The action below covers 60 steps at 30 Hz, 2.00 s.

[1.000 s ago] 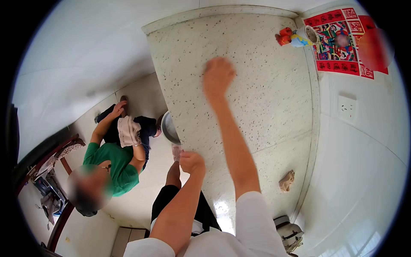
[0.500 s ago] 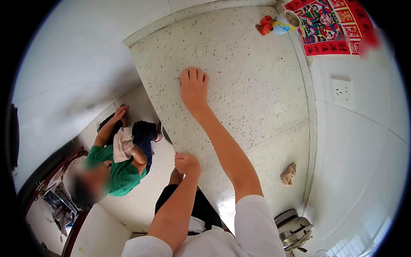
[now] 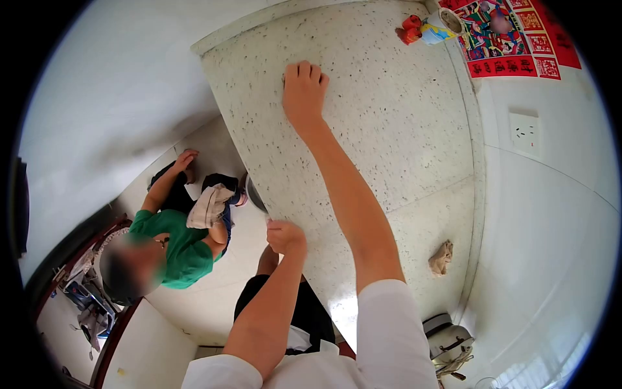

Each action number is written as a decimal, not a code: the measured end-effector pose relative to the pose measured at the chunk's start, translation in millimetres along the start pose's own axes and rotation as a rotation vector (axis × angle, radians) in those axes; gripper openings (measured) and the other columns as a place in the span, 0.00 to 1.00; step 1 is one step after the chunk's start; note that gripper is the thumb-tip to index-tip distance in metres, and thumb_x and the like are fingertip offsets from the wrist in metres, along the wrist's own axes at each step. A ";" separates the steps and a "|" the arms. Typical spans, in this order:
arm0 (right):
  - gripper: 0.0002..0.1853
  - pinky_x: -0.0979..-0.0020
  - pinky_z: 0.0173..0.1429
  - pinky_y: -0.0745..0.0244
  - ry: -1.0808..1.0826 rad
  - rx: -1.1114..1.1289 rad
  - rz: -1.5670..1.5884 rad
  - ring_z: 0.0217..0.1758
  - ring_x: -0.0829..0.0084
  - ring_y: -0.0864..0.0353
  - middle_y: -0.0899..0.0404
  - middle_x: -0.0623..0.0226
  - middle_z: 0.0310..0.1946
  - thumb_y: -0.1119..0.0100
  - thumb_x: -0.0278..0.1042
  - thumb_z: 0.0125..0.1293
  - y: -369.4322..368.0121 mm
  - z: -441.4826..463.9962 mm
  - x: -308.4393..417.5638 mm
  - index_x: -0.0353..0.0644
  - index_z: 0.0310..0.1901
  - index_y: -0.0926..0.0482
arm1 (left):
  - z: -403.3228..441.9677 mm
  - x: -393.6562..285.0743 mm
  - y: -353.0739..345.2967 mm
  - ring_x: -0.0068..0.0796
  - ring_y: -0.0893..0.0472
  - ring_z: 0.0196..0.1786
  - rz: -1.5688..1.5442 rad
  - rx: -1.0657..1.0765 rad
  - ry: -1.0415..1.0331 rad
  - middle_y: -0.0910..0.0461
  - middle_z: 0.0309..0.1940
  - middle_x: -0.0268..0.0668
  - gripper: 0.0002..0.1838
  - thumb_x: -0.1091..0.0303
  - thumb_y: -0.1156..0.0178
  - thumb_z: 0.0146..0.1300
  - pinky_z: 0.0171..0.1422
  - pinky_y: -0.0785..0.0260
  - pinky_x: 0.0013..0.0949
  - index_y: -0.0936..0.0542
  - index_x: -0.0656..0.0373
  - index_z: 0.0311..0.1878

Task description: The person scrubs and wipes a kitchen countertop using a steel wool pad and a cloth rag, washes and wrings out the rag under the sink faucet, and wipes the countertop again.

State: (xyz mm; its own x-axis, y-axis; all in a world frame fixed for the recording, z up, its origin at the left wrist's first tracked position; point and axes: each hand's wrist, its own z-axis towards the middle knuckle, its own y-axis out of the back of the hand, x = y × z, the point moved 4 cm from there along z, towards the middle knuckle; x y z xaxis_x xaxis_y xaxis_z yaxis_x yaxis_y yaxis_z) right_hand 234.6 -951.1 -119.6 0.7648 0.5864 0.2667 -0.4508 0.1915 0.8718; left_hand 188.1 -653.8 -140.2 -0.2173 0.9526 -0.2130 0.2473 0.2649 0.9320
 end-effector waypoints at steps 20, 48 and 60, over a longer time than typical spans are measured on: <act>0.15 0.51 0.57 0.41 -0.159 0.191 -0.031 0.55 0.53 0.33 0.30 0.51 0.52 0.52 0.31 0.63 -8.3 6.0 -21.2 0.35 0.49 0.28 | 4.8 3.9 0.7 0.58 0.21 0.29 0.083 -0.067 -0.036 0.21 0.23 0.54 0.24 0.63 0.64 0.64 0.34 0.28 0.55 0.19 0.65 0.26; 0.05 0.57 0.54 0.40 -0.491 0.005 -0.076 0.52 0.60 0.33 0.29 0.66 0.44 0.42 0.34 0.61 226.4 -205.3 -236.4 0.49 0.38 0.27 | -16.4 1.9 55.5 0.58 0.21 0.40 -0.049 -0.078 0.167 0.20 0.37 0.57 0.31 0.59 0.70 0.65 0.47 0.26 0.49 0.21 0.76 0.31; 0.07 0.57 0.53 0.41 -0.654 -0.250 -0.248 0.50 0.60 0.33 0.28 0.67 0.43 0.42 0.36 0.60 193.1 -143.2 -271.2 0.48 0.38 0.27 | -10.1 6.2 49.4 0.59 0.22 0.43 -0.120 0.027 0.170 0.22 0.38 0.61 0.33 0.58 0.72 0.65 0.49 0.27 0.50 0.22 0.80 0.33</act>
State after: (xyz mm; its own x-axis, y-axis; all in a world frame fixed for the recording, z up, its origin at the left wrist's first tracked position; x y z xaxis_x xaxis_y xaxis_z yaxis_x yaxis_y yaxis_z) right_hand -125.7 -960.5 -82.4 0.9405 -0.0709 0.3323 -0.2606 0.4770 0.8394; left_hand 189.4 -636.4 -92.5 -0.4026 0.8754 -0.2675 0.2347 0.3811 0.8942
